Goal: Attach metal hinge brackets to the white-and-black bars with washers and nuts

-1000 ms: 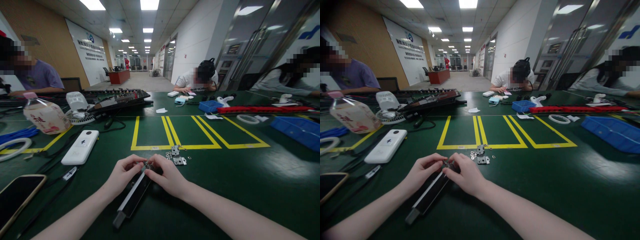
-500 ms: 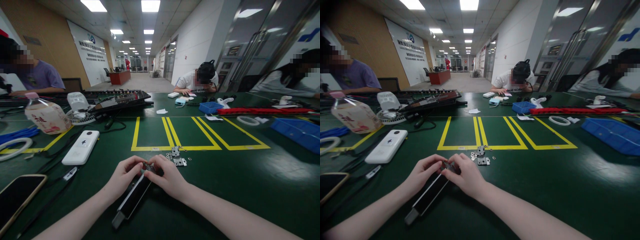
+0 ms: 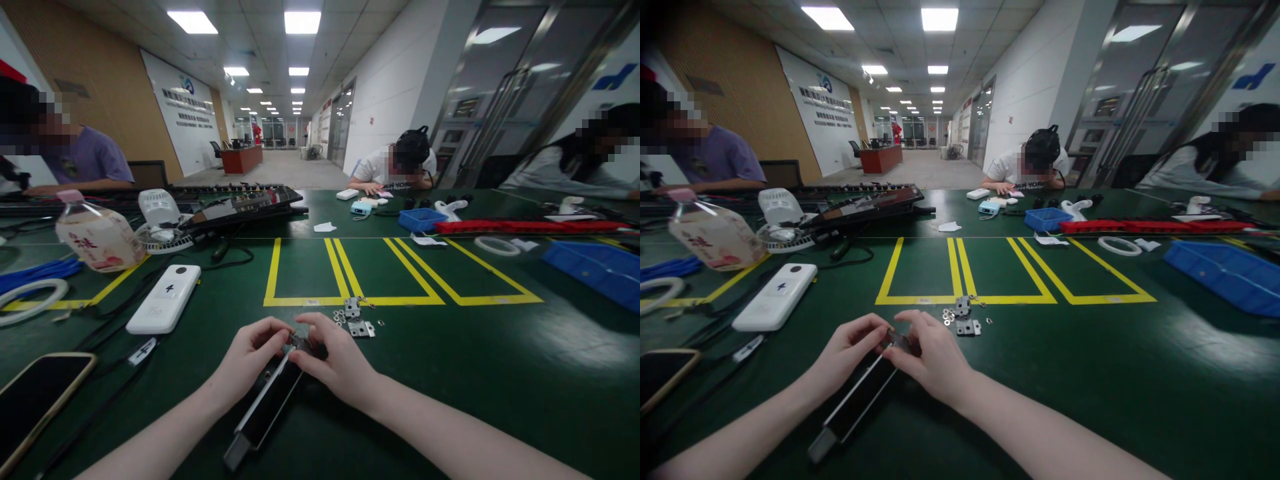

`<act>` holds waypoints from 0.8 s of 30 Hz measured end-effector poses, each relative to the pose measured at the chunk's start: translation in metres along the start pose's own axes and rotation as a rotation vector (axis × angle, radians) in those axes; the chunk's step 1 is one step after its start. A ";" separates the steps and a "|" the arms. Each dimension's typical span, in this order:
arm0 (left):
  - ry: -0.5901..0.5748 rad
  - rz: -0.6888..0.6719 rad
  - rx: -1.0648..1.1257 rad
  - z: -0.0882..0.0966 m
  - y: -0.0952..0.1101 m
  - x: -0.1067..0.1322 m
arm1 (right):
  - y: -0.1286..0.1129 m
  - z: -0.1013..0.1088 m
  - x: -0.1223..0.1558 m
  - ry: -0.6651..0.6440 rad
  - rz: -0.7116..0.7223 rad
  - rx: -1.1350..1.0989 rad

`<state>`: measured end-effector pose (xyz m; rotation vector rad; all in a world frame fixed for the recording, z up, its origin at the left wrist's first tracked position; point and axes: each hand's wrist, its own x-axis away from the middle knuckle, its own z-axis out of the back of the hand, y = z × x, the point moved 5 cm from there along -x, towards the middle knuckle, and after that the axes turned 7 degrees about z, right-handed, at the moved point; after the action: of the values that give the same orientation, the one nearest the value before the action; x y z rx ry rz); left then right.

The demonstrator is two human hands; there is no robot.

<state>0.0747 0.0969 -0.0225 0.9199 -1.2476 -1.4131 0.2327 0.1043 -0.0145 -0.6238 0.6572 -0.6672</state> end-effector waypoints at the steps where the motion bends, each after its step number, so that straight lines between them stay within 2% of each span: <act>1: -0.003 0.005 0.004 0.000 0.000 0.000 | 0.000 0.000 0.000 -0.002 0.003 0.001; 8: -0.028 0.026 0.130 0.000 -0.006 -0.002 | -0.002 0.001 0.001 0.030 0.070 0.044; 11: -0.047 0.020 0.202 0.000 -0.006 -0.002 | -0.006 0.010 0.002 0.161 0.148 0.145; 13: -0.126 0.020 0.185 -0.001 -0.003 -0.001 | -0.007 0.020 0.005 0.287 0.178 0.198; 16: -0.296 0.008 0.036 -0.008 0.007 0.004 | -0.003 0.035 0.007 0.451 0.165 0.221; 18: -0.344 0.046 -0.073 -0.011 0.009 0.007 | 0.000 0.043 0.007 0.516 0.157 0.233; 21: -0.302 0.086 -0.210 -0.014 0.008 0.008 | 0.005 0.049 0.005 0.535 0.171 0.251; 24: -0.188 0.048 -0.265 -0.010 0.006 0.006 | 0.010 0.050 0.003 0.511 0.134 0.202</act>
<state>0.0840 0.0891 -0.0185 0.5838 -1.1750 -1.6096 0.2734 0.1238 0.0087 -0.2147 1.0798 -0.7622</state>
